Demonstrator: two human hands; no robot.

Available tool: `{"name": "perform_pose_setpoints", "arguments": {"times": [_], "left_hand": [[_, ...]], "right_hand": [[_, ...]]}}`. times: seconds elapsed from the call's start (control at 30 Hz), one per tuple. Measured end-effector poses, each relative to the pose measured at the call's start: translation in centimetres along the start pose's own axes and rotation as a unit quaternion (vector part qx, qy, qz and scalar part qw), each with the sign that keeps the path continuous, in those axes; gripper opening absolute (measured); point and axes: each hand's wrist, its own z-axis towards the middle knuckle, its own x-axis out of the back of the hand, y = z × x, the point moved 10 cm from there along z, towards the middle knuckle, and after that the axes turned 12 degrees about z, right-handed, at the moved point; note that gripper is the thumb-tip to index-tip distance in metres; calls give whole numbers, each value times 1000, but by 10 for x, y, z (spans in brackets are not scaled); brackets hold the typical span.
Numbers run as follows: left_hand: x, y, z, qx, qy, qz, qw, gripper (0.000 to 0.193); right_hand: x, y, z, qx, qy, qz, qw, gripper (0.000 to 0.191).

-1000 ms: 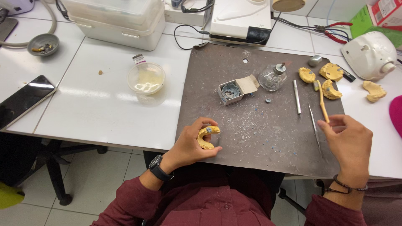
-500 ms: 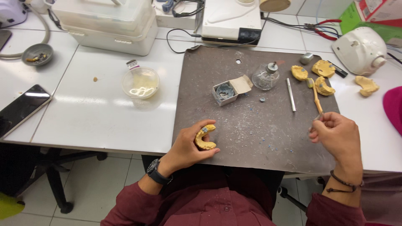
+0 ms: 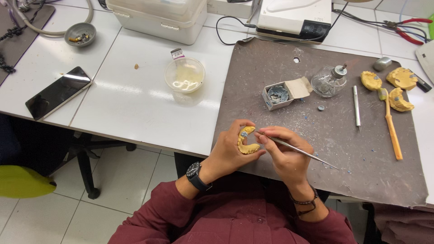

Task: The person holds a yellow dental stone model with a partial denture framework and uses a metal wax carving instrument to shape and refine wax on the denture teeth, rotating the model to reach different areas. They occasionally pick small wax pieces from a box and continue carving, with a toothbrush and other stone models on the bench.

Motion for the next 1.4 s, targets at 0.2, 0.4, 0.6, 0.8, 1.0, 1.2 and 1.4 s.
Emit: {"name": "perform_pose_setpoints", "arguments": {"times": [0.2, 0.4, 0.6, 0.8, 1.0, 1.2, 1.4], "left_hand": [[10, 4, -3, -45, 54, -5, 998, 58], [1, 0, -7, -38, 41, 15, 998, 58], [-3, 6, -10, -67, 54, 44, 995, 59], [-7, 2, -11, -63, 46, 62, 995, 59], [-9, 0, -9, -64, 37, 51, 996, 59], [-11, -4, -10, -57, 37, 50, 996, 59], [-10, -3, -10, -63, 40, 49, 996, 58]], "right_hand": [[-14, -6, -7, 133, -16, -49, 990, 12], [-8, -6, -11, 140, 1, -47, 989, 14], [-12, -7, -12, 133, -24, -54, 989, 19], [-5, 4, -14, 108, -22, -12, 994, 20], [-5, 8, -11, 103, -38, -27, 994, 20], [-2, 13, -12, 81, -21, -33, 996, 19], [-7, 11, -12, 97, -50, 3, 994, 19]]}}
